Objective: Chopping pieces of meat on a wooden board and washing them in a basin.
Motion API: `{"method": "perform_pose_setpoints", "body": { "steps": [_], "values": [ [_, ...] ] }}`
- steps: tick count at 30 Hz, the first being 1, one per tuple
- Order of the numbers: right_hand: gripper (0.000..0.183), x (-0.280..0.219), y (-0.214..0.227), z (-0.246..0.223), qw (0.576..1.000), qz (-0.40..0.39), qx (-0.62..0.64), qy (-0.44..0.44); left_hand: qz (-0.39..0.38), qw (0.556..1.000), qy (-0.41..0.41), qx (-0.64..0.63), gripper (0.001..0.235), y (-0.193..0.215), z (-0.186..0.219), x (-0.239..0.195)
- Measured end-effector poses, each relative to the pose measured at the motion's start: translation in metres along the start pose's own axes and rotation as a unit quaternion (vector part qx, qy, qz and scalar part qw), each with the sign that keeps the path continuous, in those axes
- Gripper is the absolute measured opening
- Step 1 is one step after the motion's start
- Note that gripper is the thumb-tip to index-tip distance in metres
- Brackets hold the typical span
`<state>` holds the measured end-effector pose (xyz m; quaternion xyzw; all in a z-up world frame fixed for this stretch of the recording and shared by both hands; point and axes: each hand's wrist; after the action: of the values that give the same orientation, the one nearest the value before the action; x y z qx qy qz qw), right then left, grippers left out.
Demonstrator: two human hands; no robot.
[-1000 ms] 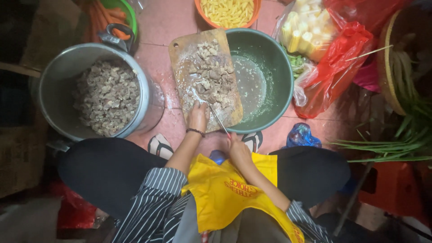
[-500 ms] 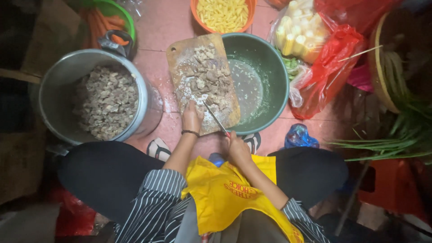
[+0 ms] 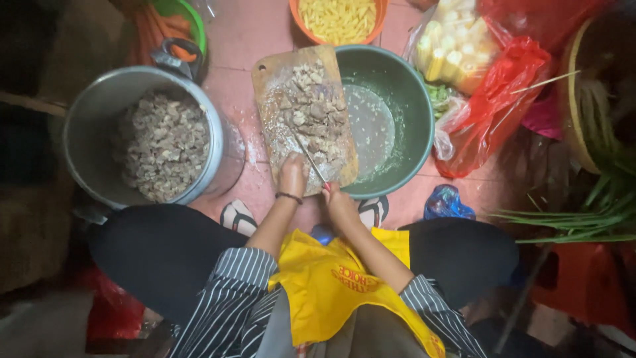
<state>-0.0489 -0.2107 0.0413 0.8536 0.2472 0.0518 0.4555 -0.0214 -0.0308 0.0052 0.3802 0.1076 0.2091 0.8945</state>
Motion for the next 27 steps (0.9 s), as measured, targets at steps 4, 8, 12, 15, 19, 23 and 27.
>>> {"method": "perform_pose_setpoints", "body": {
  "steps": [4,8,12,15,19,23,27],
  "values": [
    [0.033,-0.012,-0.003,0.008,1.000,0.012,-0.012,0.013,0.014,0.999,0.024,-0.033,0.020,0.017,0.011,0.001],
    [0.032,-0.045,0.021,0.001,1.000,-0.003,-0.025,0.002,0.022,0.998,0.008,-0.060,0.017,0.017,0.009,0.002],
    [0.029,-0.047,0.058,-0.028,1.000,-0.007,-0.019,0.009,0.015,0.999,0.023,-0.039,0.015,0.009,0.005,0.000],
    [0.030,-0.045,0.064,-0.032,0.998,-0.052,-0.039,-0.002,-0.003,0.999,0.045,-0.009,0.020,0.004,0.000,0.001],
    [0.029,-0.032,0.056,-0.014,0.998,-0.044,-0.026,0.028,0.005,0.999,0.035,0.005,0.023,0.003,0.002,0.006],
    [0.028,-0.011,0.032,-0.005,0.996,0.010,0.048,0.074,-0.014,0.998,0.055,0.016,0.020,0.004,0.003,0.000],
    [0.033,0.011,0.011,-0.014,1.000,-0.014,0.016,0.022,-0.016,0.998,0.065,0.009,0.017,0.002,0.001,0.001]
  ]
}}
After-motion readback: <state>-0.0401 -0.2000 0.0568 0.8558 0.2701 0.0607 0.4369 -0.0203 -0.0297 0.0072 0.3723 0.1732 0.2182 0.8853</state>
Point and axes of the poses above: each hand's wrist, its own x-axis towards the middle knuckle, its own y-axis out of the back of the hand, z = x × y, and after that the axes turned 14 degrees about y, right-handed
